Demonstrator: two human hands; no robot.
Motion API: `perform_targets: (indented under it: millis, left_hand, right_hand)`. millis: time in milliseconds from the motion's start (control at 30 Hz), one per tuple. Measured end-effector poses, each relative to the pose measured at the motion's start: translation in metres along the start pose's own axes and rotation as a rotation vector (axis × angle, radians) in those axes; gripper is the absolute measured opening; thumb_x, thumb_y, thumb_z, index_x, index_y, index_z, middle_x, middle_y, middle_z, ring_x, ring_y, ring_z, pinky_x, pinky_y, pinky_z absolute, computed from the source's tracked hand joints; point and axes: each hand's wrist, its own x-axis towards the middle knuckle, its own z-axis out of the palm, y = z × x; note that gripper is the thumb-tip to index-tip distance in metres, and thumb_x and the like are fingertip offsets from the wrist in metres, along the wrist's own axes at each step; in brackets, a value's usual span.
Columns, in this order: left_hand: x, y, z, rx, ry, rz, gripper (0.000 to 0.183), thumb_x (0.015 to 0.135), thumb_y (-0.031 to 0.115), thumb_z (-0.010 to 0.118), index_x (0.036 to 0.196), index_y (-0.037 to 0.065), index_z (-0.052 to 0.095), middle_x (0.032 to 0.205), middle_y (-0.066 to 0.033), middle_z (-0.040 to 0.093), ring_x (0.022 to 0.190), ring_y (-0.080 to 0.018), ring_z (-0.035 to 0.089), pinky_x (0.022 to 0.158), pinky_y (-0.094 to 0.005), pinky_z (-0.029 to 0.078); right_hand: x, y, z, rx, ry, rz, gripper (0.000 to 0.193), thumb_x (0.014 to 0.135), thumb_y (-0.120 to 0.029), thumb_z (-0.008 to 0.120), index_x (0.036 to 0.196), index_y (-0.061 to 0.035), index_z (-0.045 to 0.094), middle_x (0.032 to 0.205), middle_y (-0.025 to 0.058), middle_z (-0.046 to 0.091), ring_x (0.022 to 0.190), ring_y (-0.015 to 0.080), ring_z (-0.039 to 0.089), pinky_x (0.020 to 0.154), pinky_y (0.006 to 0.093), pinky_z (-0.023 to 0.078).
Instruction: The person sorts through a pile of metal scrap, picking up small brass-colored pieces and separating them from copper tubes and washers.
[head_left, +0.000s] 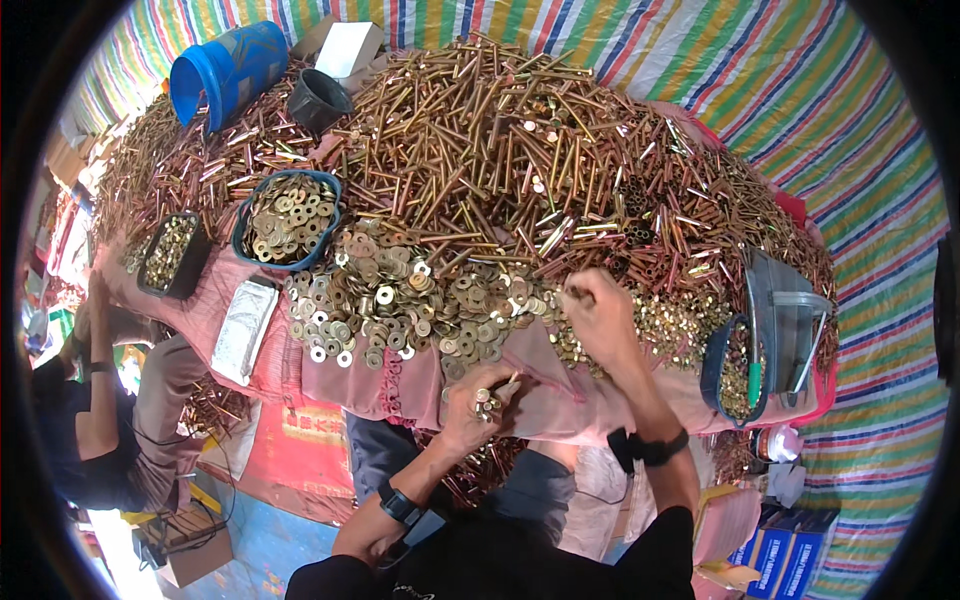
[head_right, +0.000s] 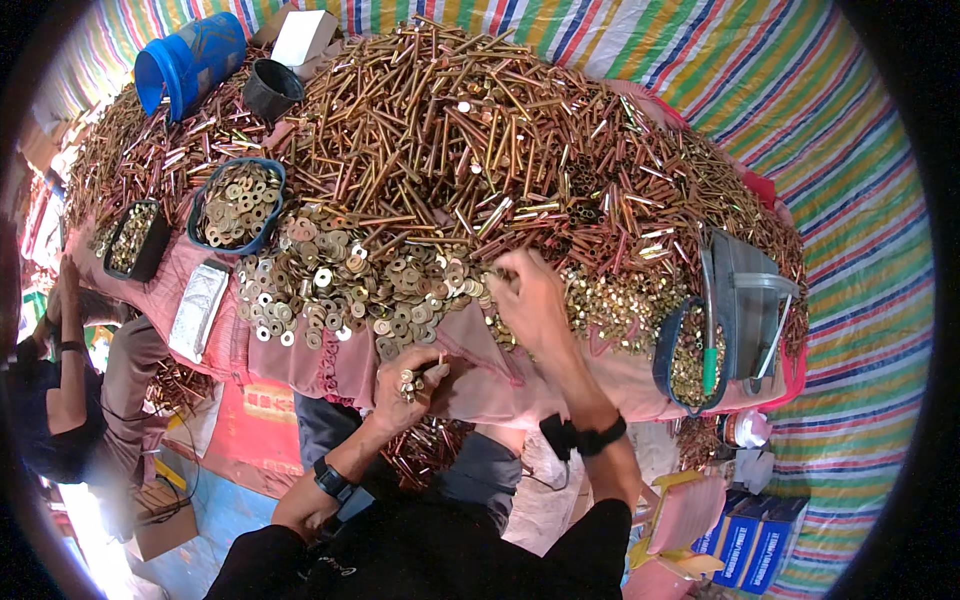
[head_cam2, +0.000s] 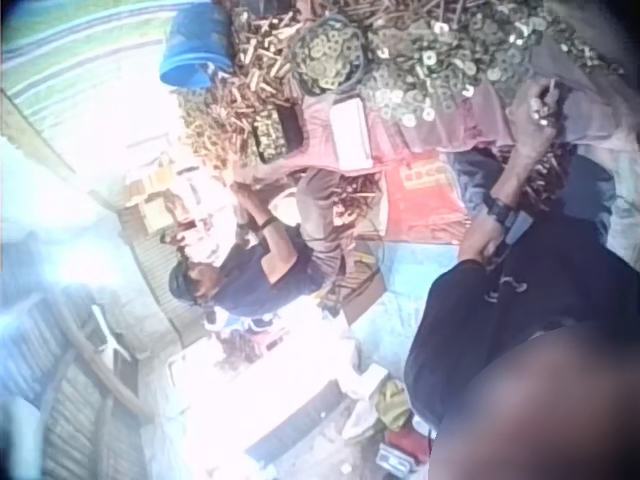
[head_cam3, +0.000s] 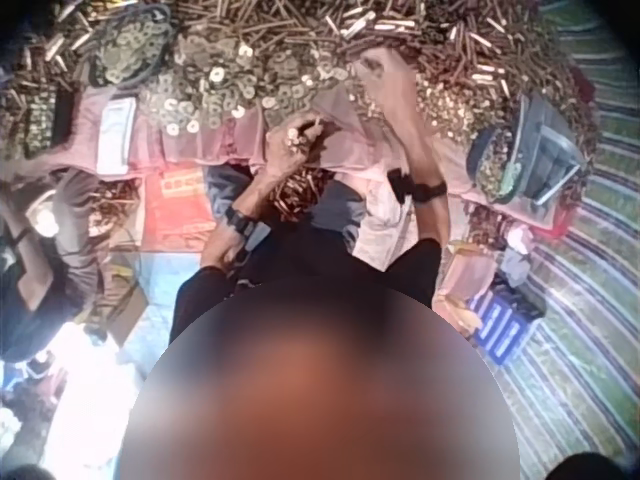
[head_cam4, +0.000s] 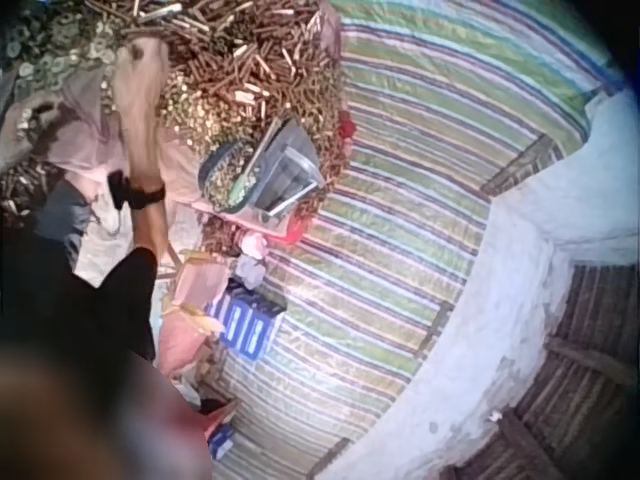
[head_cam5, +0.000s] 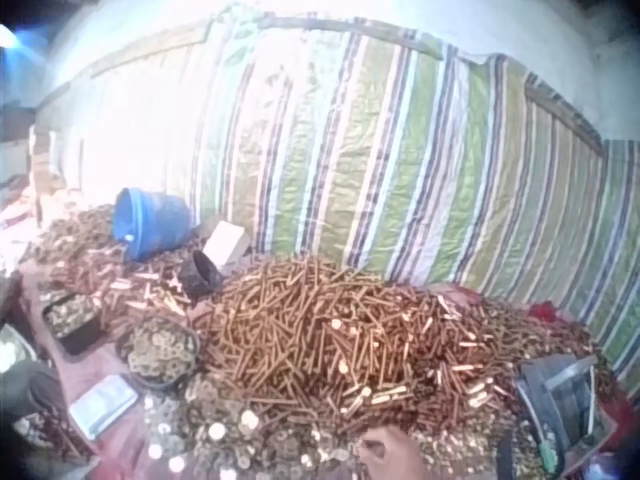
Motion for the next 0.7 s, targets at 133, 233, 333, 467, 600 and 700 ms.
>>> perform_targets:
  millis: [133, 233, 333, 467, 600, 700]
  left_hand:
    - [0.001, 0.002, 0.0, -0.024, -0.016, -0.042, 0.021, 0.095, 0.004, 0.072, 0.116, 0.001, 0.073, 0.103, -0.0167, 0.075, 0.096, -0.0335, 0.074, 0.087, -0.0401, 0.058]
    - [0.002, 0.004, 0.001, -0.031, -0.013, -0.051, 0.021, 0.095, 0.004, 0.073, 0.116, 0.002, 0.074, 0.103, -0.0166, 0.075, 0.096, -0.0329, 0.074, 0.086, -0.0392, 0.059]
    - [0.002, 0.005, 0.002, -0.02, -0.019, -0.067, 0.021, 0.095, 0.004, 0.074, 0.116, 0.003, 0.075, 0.103, -0.0163, 0.076, 0.095, -0.0316, 0.075, 0.085, -0.0384, 0.059]
    - [0.001, 0.004, 0.0, -0.014, -0.012, -0.067, 0.021, 0.095, 0.005, 0.074, 0.116, 0.003, 0.076, 0.103, -0.016, 0.076, 0.095, -0.0307, 0.075, 0.084, -0.0382, 0.059]
    - [0.001, 0.002, 0.002, 0.01, -0.039, -0.109, 0.021, 0.094, 0.005, 0.075, 0.115, 0.003, 0.076, 0.103, -0.016, 0.076, 0.095, -0.0314, 0.075, 0.084, -0.0389, 0.059]
    - [0.001, 0.001, 0.001, -0.044, -0.043, -0.08, 0.023, 0.094, 0.005, 0.076, 0.116, 0.002, 0.076, 0.104, -0.0163, 0.076, 0.095, -0.0321, 0.075, 0.085, -0.0399, 0.06]
  right_hand:
    - [-0.073, -0.003, 0.01, 0.201, -0.201, 0.295, 0.01, 0.091, -0.009, 0.077, 0.098, -0.0047, 0.072, 0.092, 0.0056, 0.072, 0.083, 0.0163, 0.069, 0.071, 0.0355, 0.055]
    - [-0.102, -0.001, 0.019, -0.246, -0.303, -0.047, 0.015, 0.091, -0.008, 0.076, 0.105, -0.0048, 0.072, 0.094, 0.0025, 0.073, 0.085, 0.0137, 0.07, 0.073, 0.0324, 0.057]
    - [-0.105, -0.005, 0.017, -0.444, -0.254, -0.247, 0.024, 0.091, -0.005, 0.076, 0.114, -0.0045, 0.069, 0.098, 0.0024, 0.072, 0.085, 0.0117, 0.07, 0.073, 0.0285, 0.058]
    - [-0.088, -0.02, 0.013, 0.324, -0.169, 0.333, 0.041, 0.094, -0.002, 0.074, 0.132, -0.0021, 0.057, 0.101, 0.0076, 0.071, 0.084, 0.0132, 0.07, 0.073, 0.0277, 0.06]
    - [-0.084, -0.038, 0.016, 0.851, -0.044, 0.268, 0.08, 0.099, -0.001, 0.07, 0.165, -0.0017, 0.025, 0.104, 0.0139, 0.068, 0.087, 0.0161, 0.07, 0.077, 0.0291, 0.06]
    - [-0.086, -0.05, 0.025, 0.597, -0.065, 0.156, 0.082, 0.099, -0.001, 0.071, 0.166, -0.0017, 0.024, 0.107, 0.0168, 0.069, 0.088, 0.0175, 0.07, 0.078, 0.0305, 0.061]
